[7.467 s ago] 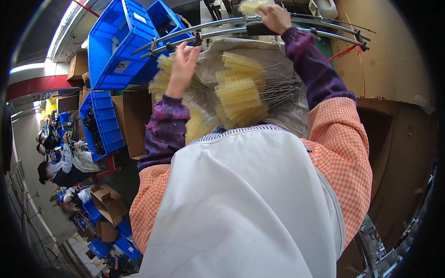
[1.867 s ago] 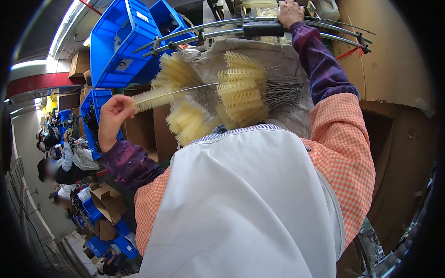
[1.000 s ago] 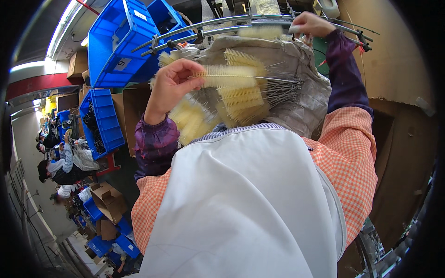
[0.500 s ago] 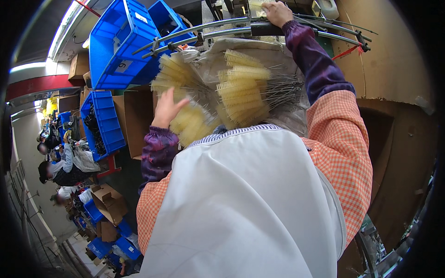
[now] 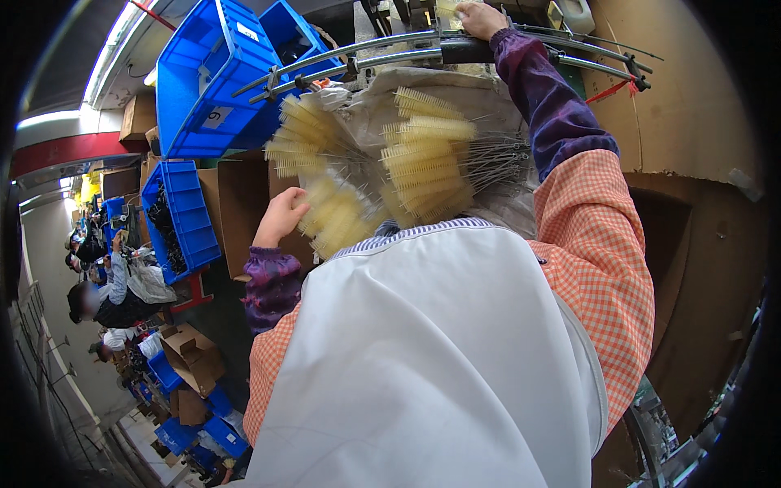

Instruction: The person assembles industrial brushes by gathering bristles from plastic bins and feeding them into an assembly machine.

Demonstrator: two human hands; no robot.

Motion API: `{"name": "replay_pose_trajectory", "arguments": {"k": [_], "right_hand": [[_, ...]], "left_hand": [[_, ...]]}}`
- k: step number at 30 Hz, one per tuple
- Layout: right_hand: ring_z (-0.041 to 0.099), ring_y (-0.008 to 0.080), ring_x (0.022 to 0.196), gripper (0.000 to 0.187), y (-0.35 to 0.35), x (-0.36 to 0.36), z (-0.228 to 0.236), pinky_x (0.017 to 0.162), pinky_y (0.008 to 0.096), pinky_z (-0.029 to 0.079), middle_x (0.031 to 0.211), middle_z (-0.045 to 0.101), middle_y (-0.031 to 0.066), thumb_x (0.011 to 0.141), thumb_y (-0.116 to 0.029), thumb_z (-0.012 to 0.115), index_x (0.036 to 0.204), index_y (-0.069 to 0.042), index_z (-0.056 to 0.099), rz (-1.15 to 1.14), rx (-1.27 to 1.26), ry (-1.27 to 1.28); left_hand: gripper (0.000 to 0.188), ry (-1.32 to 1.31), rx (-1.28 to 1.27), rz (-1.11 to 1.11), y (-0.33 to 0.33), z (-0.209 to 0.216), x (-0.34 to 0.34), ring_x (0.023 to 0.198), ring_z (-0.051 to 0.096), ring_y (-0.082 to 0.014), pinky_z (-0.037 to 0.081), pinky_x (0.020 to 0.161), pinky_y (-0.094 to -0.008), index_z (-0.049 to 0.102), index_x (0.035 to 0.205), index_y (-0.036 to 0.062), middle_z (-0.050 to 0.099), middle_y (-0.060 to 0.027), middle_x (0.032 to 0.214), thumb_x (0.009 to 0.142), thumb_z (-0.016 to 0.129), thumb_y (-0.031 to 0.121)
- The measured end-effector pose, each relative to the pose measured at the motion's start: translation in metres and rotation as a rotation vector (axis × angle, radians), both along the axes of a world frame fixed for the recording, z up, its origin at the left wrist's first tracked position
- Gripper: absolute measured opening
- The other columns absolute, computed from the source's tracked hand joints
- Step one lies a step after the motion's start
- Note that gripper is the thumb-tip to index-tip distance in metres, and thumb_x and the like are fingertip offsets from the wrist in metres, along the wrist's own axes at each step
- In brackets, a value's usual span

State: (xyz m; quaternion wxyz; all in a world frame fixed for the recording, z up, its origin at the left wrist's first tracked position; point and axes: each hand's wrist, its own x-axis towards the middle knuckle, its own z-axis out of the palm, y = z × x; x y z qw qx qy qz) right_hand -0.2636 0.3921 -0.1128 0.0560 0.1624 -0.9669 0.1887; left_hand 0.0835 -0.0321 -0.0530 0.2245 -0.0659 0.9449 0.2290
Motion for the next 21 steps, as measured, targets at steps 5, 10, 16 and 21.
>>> {"name": "replay_pose_trajectory", "arguments": {"k": [5,10,16,21], "right_hand": [[0.057,0.0298,0.088,0.025,0.016,-0.020,-0.017,0.075,0.0399,0.046,0.095,0.062,0.0105,0.085,-0.024,0.047,0.105,-0.017,0.060,0.107,0.055,0.197],[0.054,0.0225,0.092,0.025,0.012,-0.018,-0.007,0.077,0.0368,0.046,0.100,0.060,-0.0011,0.084,-0.021,0.048,0.106,-0.021,0.060,0.106,0.183,0.263],[0.048,0.0182,0.107,0.031,0.024,-0.017,-0.010,0.087,0.0370,0.038,0.116,0.052,-0.0038,0.085,-0.026,0.045,0.116,-0.023,0.053,0.004,0.429,0.321],[0.042,0.0214,0.116,0.039,0.062,-0.004,-0.021,0.092,0.0419,0.033,0.123,0.049,0.0033,0.083,-0.038,0.048,0.119,-0.022,0.051,-0.290,0.389,0.424]], "left_hand": [[0.029,0.036,0.045,0.054,0.013,0.053,-0.002,0.090,0.057,-0.0333,0.045,0.078,-0.0375,0.057,0.098,0.0003,0.060,-0.0202,0.092,0.073,0.061,0.015],[0.025,0.129,0.008,-0.061,0.028,0.061,-0.005,0.084,0.058,-0.0350,0.046,0.075,-0.0382,0.058,0.092,0.0004,0.061,-0.0194,0.085,0.071,0.061,0.015],[0.025,-0.003,0.073,-0.309,0.060,0.068,-0.007,0.077,0.059,-0.0322,0.047,0.069,-0.0333,0.058,0.089,-0.0001,0.060,-0.0186,0.081,0.069,0.065,0.014],[0.024,0.042,0.078,-0.222,0.043,0.101,-0.008,0.079,0.058,-0.0341,0.047,0.071,-0.0361,0.059,0.088,0.0003,0.060,-0.0189,0.083,0.069,0.062,0.014]]}}
